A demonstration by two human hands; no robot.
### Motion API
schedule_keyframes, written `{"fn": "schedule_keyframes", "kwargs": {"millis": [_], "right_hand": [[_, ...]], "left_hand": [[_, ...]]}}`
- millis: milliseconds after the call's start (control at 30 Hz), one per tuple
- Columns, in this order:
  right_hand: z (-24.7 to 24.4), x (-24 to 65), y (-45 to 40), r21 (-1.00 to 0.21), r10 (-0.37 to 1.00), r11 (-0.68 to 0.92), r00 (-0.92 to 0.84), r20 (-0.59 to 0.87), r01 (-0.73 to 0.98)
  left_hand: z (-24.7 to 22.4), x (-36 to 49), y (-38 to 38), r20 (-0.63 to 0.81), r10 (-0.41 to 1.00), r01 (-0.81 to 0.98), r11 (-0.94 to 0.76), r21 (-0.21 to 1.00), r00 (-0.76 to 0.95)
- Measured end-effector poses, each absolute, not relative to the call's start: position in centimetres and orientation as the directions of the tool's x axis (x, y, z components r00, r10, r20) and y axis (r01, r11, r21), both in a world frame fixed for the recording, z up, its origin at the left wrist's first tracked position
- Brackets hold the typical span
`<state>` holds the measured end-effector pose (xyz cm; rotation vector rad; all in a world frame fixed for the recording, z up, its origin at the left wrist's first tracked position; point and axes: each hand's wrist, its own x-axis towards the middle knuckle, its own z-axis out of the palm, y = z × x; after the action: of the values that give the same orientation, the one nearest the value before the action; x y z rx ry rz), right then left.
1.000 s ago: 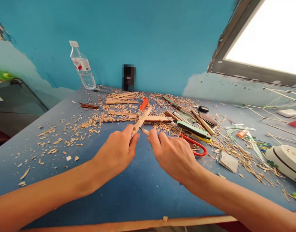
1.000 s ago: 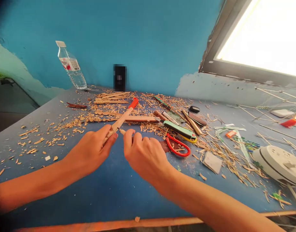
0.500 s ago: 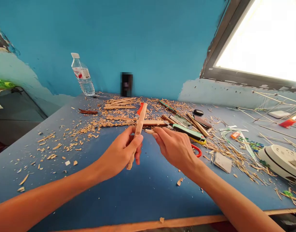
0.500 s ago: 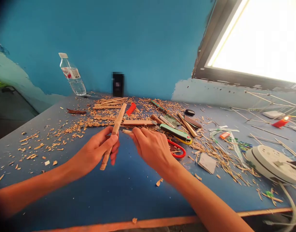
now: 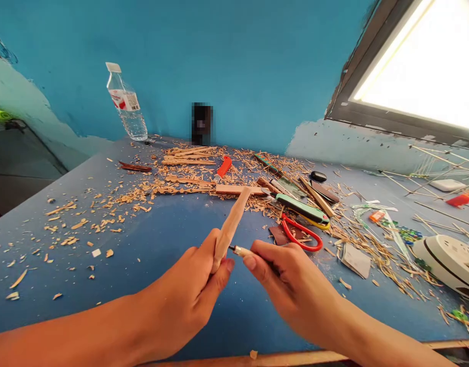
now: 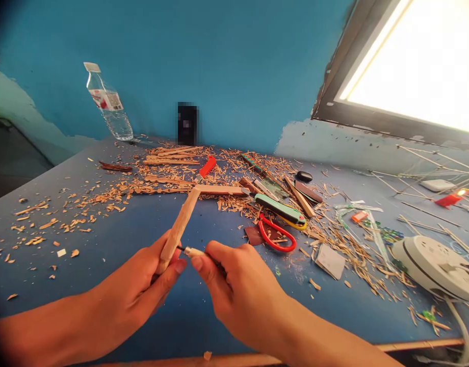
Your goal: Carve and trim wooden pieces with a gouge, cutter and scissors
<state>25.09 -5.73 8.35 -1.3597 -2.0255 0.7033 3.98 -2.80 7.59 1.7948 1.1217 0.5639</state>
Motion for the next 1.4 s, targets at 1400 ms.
{"fn": "schedule_keyframes", "kwargs": {"millis": [1400], "right_hand": [[9.1, 26.1, -4.5, 0.140, 0.619, 0.578, -0.543, 0.567, 0.804]], "left_hand": [[7.9, 6.1, -4.4, -0.262, 0.818, 0.140, 0.222, 0.965, 0.511]]}}
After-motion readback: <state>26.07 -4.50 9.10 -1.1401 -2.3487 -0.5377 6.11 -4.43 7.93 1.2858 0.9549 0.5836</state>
